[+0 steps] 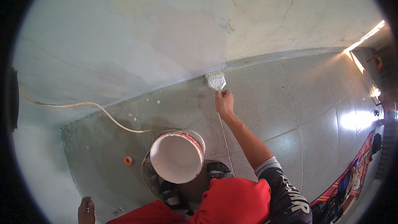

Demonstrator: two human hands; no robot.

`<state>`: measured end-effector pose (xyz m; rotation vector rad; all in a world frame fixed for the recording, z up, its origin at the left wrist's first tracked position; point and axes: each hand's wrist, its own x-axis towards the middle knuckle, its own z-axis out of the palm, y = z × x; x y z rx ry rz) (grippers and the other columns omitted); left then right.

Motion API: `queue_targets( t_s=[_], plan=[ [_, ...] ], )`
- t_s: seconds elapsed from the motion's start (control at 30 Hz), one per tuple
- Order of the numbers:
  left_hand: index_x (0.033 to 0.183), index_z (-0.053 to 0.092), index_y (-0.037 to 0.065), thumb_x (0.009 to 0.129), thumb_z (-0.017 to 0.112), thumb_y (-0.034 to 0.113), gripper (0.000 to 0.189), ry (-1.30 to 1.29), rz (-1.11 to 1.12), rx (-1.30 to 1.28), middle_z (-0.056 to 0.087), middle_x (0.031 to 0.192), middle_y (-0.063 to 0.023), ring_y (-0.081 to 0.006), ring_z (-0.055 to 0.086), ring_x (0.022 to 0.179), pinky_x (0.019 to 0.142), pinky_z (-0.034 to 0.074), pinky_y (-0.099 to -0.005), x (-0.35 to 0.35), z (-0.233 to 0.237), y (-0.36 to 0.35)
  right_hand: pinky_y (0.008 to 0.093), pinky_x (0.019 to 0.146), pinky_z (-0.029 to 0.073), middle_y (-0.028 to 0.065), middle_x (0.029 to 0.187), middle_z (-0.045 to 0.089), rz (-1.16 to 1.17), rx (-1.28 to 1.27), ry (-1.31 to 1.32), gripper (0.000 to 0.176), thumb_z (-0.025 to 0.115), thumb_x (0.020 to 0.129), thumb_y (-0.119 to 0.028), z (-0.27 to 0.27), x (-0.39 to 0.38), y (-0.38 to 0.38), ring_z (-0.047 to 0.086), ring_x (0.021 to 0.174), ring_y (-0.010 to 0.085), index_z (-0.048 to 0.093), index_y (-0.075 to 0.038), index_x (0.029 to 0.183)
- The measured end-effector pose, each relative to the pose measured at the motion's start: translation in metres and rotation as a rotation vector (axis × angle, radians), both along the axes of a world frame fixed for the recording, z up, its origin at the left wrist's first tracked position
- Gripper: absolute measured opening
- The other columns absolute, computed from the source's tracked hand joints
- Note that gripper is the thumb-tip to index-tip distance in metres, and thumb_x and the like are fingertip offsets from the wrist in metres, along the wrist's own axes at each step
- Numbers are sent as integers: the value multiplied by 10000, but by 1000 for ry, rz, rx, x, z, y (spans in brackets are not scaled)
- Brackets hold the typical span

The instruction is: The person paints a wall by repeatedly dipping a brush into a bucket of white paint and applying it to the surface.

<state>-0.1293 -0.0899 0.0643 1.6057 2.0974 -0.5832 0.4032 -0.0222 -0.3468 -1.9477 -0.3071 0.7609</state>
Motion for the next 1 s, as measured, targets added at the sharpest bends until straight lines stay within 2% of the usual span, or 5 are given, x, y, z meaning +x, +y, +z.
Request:
queue_targets(
  t_s=[0.2,0.33,0.6,0.8,1.0],
  plan=[
    [1283,525,35,1015,434,312,396,-127,75,-125,602,1202,-171,-299,583,1095,948,437,-381,-6,4,-18,297,374,365,37,625,515,35,23,-55,226,590,900,-214,-35,3,7,484,462,124,505,-12,843],
    [1293,515,40,1022,428,284,375,-360,89,-55,611,1150,-147,-245,595,1051,917,445,-349,-10,2,-16,290,372,359,36,624,512,-28,191,259,215,579,907,-206,36,-7,3,468,456,118,503,-16,842],
    [1297,511,37,1026,426,297,385,-345,25,-78,610,1164,-141,-256,596,1049,930,441,-350,28,-1,4,262,402,364,28,649,524,24,56,0,223,596,899,-206,-2,16,3,456,466,84,500,-7,867],
    [1254,522,24,992,482,264,358,-347,-46,-42,636,1102,-151,-261,614,1003,888,464,-358,33,-21,26,240,358,307,4,642,494,42,438,160,188,569,930,-185,155,15,-19,422,450,67,479,-40,853],
    [1229,524,3,990,470,208,320,-432,-138,-57,665,1050,-146,-217,643,952,849,489,-331,55,-26,38,248,356,321,7,631,494,-6,350,109,186,564,930,-187,108,13,-29,432,451,75,479,-39,856]
  ],
)
